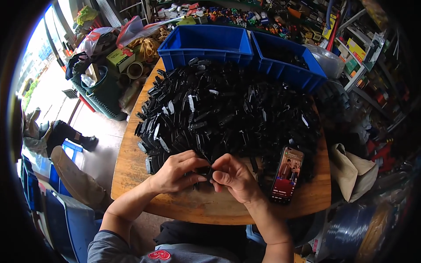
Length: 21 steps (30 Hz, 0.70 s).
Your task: The recorder is inspecting and sorting small black plastic components at a wooden workbench.
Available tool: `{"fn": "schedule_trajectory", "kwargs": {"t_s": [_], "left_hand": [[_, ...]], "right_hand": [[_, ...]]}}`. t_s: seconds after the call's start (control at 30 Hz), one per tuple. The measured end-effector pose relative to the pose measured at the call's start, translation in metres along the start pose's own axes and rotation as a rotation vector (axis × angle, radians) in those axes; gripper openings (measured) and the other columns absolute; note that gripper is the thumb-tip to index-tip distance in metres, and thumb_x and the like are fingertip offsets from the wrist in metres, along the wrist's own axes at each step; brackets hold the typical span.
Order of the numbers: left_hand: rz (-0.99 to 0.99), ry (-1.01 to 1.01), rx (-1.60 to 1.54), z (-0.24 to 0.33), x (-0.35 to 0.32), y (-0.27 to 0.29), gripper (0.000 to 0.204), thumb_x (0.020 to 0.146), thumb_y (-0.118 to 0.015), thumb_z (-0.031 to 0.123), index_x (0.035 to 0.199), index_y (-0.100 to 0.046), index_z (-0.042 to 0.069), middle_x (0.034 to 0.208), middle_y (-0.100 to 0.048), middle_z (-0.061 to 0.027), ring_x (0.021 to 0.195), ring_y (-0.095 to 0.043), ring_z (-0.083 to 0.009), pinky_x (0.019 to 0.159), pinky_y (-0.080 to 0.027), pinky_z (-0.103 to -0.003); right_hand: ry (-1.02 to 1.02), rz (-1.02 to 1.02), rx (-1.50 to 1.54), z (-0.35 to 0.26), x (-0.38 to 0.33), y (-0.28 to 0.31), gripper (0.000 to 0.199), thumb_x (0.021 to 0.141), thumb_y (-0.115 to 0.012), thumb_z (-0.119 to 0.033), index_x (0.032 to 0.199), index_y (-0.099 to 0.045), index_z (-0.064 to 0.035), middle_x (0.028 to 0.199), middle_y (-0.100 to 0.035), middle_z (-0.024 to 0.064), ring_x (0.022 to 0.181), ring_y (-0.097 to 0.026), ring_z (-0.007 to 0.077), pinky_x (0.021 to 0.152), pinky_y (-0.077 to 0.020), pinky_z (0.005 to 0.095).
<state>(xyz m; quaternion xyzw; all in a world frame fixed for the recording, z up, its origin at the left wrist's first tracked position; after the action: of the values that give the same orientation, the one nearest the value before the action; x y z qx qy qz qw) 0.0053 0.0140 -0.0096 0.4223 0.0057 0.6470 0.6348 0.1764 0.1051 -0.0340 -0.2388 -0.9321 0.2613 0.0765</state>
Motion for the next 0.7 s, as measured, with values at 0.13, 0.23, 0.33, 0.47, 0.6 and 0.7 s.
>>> {"fn": "schedule_trajectory", "kwargs": {"t_s": [0.13, 0.23, 0.33, 0.47, 0.6, 0.7], "left_hand": [[-0.017, -0.088, 0.105, 0.007, 0.003, 0.005, 0.033, 0.07, -0.068, 0.008, 0.098, -0.055, -0.003, 0.077, -0.054, -0.0122, 0.064, -0.052, -0.0273, 0.057, -0.044, -0.036], [-0.041, 0.004, 0.049, 0.006, 0.001, 0.007, 0.034, 0.079, -0.065, 0.015, 0.107, -0.054, -0.002, 0.076, -0.054, -0.0099, 0.068, -0.054, -0.024, 0.06, -0.046, -0.033], [-0.137, 0.615, -0.599, 0.011, 0.0, 0.0, 0.037, 0.084, -0.062, 0.026, 0.107, -0.055, -0.002, 0.085, -0.058, -0.0091, 0.078, -0.057, -0.0175, 0.067, -0.046, -0.03], [-0.132, 0.374, -0.779, 0.0, -0.011, -0.027, 0.06, 0.089, -0.056, 0.037, 0.13, -0.035, -0.001, 0.081, -0.053, -0.0034, 0.072, -0.051, -0.0101, 0.064, -0.043, -0.025], [-0.138, 0.696, -0.803, 0.01, -0.006, -0.015, 0.057, 0.088, -0.057, 0.036, 0.129, -0.037, 0.002, 0.083, -0.051, -0.0014, 0.067, -0.048, -0.0066, 0.058, -0.042, -0.021], [0.166, 0.631, -0.841, 0.016, 0.005, 0.018, 0.038, 0.085, -0.061, 0.022, 0.115, -0.045, 0.004, 0.08, -0.051, -0.0015, 0.065, -0.051, -0.0092, 0.057, -0.043, -0.022]], "right_hand": [[-0.134, -0.059, 0.104, 0.007, 0.001, 0.002, 0.029, 0.082, -0.067, -0.018, 0.103, -0.049, -0.0074, 0.082, -0.059, 0.0047, 0.063, -0.059, 0.0166, 0.06, -0.0477, 0.0264], [-0.162, -0.068, 0.083, 0.012, 0.003, -0.004, 0.038, 0.083, -0.066, -0.02, 0.113, -0.047, -0.0069, 0.108, -0.055, 0.0079, 0.08, -0.061, 0.0189, 0.073, -0.0509, 0.0305], [0.286, -0.037, -0.397, 0.002, 0.005, -0.02, 0.039, 0.087, -0.061, -0.026, 0.117, -0.049, -0.0052, 0.126, -0.043, 0.0118, 0.109, -0.048, 0.0174, 0.091, -0.0414, 0.0316], [0.378, 0.092, -0.601, 0.0, -0.002, -0.013, 0.033, 0.086, -0.062, -0.029, 0.107, -0.054, -0.0051, 0.126, -0.043, 0.012, 0.102, -0.048, 0.0147, 0.084, -0.0419, 0.0289], [0.398, 0.257, -1.042, -0.021, 0.0, -0.01, 0.035, 0.08, -0.068, -0.03, 0.1, -0.054, -0.0048, 0.09, -0.06, 0.009, 0.081, -0.056, 0.0146, 0.074, -0.0447, 0.0264], [0.114, 0.636, -1.747, -0.052, -0.019, 0.017, 0.029, 0.074, -0.072, -0.025, 0.085, -0.059, -0.0017, 0.078, -0.061, 0.0093, 0.071, -0.058, 0.0217, 0.067, -0.0454, 0.0296]]}}
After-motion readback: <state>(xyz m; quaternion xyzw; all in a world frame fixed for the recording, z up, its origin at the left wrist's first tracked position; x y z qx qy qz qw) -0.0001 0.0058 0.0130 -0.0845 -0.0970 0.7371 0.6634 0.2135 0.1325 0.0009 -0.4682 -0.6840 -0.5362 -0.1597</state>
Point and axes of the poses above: each hand's wrist, its own x-axis towards the middle knuckle, its own y-axis out of the back of the hand, z = x × y, the point moved 1 cm from there along x, towards the middle knuckle
